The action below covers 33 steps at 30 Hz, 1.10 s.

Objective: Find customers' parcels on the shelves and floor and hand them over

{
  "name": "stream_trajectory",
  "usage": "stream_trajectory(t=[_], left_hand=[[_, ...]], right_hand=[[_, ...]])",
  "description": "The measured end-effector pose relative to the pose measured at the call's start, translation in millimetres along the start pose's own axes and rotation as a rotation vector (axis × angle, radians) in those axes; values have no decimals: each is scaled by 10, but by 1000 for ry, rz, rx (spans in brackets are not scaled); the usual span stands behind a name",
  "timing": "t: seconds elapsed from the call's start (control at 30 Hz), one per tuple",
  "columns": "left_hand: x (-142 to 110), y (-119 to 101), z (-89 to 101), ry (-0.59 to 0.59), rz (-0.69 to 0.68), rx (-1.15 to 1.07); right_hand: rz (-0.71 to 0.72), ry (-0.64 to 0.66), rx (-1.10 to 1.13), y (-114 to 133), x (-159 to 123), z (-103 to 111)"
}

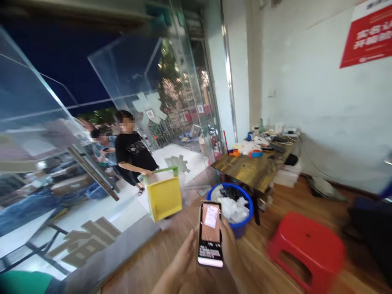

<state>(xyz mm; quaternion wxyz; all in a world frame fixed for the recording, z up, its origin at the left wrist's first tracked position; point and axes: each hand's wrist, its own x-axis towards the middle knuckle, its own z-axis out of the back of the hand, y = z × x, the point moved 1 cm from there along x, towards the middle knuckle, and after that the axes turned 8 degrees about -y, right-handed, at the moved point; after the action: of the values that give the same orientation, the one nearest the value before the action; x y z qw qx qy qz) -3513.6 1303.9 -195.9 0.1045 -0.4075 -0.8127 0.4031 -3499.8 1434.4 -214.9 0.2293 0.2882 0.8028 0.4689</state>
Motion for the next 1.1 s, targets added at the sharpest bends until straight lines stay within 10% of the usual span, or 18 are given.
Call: stream_trajectory(t=[0.27,1.1], left_hand=[[72,-80,324,-98,27,53],[-231,-116,736,-185,3,82]], right_hand=[[39,110,-75,344,260,-256],[-53,93,25,-14,-71,-610]])
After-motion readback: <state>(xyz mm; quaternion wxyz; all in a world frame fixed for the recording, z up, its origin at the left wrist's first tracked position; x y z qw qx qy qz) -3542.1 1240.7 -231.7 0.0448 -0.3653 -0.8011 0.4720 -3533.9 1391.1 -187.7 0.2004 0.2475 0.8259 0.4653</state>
